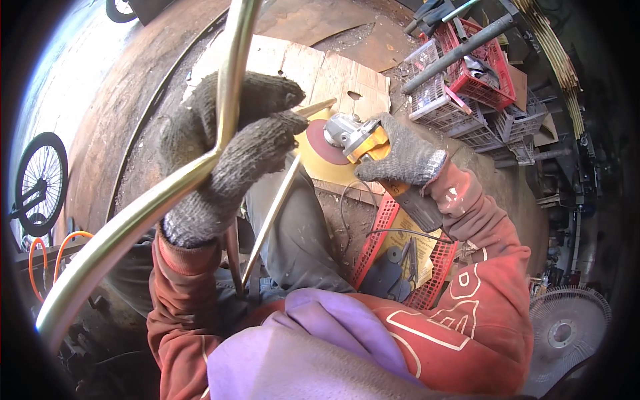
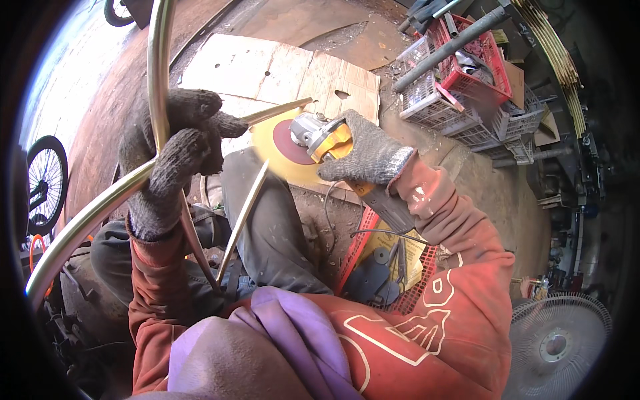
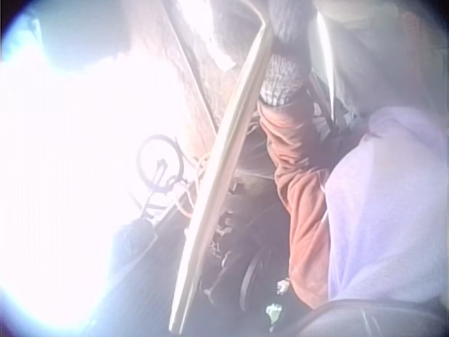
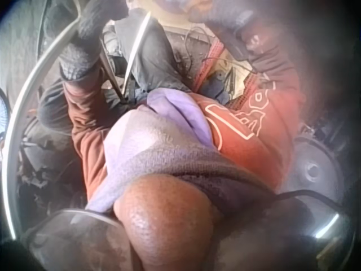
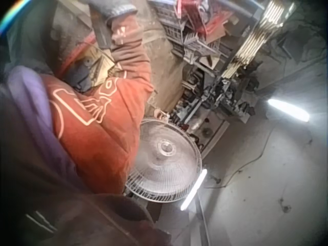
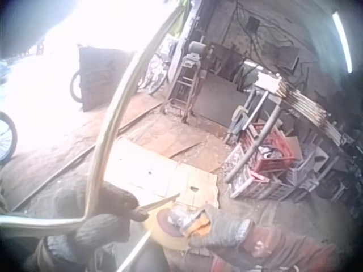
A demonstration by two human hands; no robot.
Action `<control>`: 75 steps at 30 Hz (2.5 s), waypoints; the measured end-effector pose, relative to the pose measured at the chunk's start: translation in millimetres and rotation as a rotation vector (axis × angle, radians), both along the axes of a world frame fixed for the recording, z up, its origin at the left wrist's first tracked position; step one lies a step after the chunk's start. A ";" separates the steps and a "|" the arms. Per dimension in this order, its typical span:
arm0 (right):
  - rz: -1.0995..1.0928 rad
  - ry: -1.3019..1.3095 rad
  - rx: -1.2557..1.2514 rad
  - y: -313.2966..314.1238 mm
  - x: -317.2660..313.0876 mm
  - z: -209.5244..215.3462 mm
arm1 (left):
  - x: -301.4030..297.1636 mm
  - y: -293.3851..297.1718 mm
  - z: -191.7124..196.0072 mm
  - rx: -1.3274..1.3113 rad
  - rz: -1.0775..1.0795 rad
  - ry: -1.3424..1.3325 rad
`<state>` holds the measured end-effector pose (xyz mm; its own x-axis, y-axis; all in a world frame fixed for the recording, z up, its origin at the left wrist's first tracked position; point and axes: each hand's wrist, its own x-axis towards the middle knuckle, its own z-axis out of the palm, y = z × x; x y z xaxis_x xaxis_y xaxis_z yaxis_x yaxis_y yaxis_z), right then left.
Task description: The person uses an angle grinder to polish or grind a triangular metal frame. They hold the frame by hand and move the spinning disc along the metal joints while sitting on the floor.
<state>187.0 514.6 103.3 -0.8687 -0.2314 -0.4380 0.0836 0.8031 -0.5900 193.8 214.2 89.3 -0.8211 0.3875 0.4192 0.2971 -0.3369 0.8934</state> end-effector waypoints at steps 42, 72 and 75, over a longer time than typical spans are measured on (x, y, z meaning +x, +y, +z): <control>-0.066 0.058 -0.286 20.2 39.4 -48.5 | -51.9 -63.9 -43.5 0.243 0.243 -0.267; -0.218 0.039 -0.272 32.1 43.5 -79.2 | -96.8 -90.4 -111.2 0.616 0.056 -0.396; -0.331 0.063 -0.400 35.3 44.6 -94.3 | -106.0 -102.0 -122.9 0.549 0.086 -0.349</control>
<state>231.6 549.9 8.9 -0.9454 -0.0784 -0.3162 0.2493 0.4507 -0.8571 87.8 112.2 -33.6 -0.9631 0.1203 0.2406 0.0669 -0.7592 0.6474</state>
